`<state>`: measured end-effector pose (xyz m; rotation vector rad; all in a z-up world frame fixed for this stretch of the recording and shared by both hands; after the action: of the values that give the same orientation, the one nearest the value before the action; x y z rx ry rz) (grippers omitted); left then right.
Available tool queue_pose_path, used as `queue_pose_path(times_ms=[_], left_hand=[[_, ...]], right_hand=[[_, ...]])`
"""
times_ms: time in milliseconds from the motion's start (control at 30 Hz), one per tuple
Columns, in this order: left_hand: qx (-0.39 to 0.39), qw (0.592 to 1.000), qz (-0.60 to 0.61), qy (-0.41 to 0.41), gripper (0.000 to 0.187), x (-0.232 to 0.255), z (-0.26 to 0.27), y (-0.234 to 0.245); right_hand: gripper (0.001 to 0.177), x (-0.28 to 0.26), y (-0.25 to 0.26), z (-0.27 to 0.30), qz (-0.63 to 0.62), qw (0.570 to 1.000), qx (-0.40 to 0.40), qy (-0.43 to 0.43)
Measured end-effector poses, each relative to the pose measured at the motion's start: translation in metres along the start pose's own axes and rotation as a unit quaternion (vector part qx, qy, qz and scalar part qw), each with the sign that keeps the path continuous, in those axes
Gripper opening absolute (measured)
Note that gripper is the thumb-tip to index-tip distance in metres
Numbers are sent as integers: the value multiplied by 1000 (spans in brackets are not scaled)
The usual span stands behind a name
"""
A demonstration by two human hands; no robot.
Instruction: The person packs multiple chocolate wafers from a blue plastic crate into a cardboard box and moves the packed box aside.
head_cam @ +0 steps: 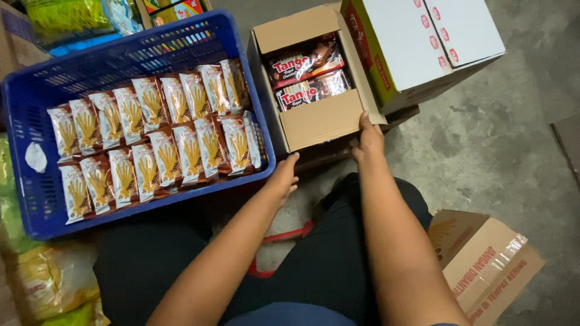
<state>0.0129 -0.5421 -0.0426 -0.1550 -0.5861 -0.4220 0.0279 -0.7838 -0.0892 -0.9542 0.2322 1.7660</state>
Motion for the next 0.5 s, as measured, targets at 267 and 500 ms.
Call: queue_pose_path(times_ms=[267,500], left_hand=[[62,986,151,32,102,7,-19,-18],[137,982,110,65,100,-12,-2,-15]], right_hand=[[49,12,17,-27,-23,997,48,51],[41,49,38,12,-134,987,89,1]])
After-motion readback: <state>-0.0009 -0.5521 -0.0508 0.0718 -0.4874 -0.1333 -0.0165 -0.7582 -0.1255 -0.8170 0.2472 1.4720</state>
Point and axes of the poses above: each hand's wrist, its own z-axis away from the middle knuckle, its own y-axis out of the back of the hand, x = y × z, the point moved 6 cm from there along -z, towards the middle knuckle, and after that the axes turned 5 degrees about -z, right-handed, at the moved point
